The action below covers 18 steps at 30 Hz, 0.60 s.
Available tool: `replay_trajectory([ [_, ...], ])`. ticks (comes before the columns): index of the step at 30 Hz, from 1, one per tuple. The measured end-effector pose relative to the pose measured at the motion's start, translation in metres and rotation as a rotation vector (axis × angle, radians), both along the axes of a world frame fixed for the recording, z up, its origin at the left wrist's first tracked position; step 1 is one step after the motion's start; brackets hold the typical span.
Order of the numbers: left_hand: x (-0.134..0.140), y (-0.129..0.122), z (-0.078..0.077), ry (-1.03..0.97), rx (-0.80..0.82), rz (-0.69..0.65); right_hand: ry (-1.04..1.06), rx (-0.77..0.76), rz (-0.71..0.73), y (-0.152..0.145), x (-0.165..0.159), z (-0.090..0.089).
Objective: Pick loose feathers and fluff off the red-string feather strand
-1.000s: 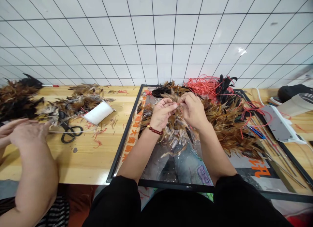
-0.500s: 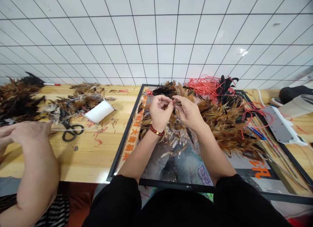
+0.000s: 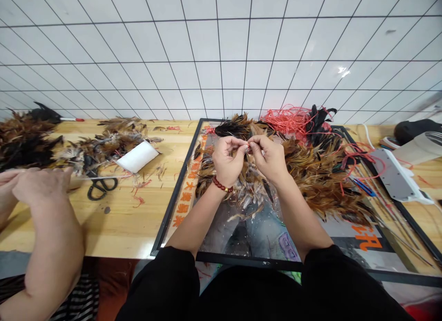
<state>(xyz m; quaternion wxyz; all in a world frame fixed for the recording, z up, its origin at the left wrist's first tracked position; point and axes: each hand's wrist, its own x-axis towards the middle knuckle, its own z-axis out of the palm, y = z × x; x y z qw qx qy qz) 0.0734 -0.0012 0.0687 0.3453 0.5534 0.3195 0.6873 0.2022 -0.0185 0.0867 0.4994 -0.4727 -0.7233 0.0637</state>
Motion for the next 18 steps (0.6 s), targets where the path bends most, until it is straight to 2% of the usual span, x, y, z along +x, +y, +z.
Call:
replay_trajectory([
  [7, -0.002, 0.002, 0.008, -0.062, -0.129, -0.098, -0.070, 0.052, -0.063, 0.001, 0.002, 0.000],
  [10, -0.007, 0.006, 0.013, -0.105, -0.225, -0.220, -0.062, 0.091, -0.114, 0.001, 0.005, 0.001],
  [14, -0.011, 0.012, 0.014, -0.182, -0.404, -0.384, -0.115, 0.138, -0.103, 0.001, 0.009, 0.001],
  [18, -0.013, 0.014, 0.013, -0.243, -0.693, -0.546, -0.218, 0.158, -0.065, 0.004, 0.010, -0.005],
])
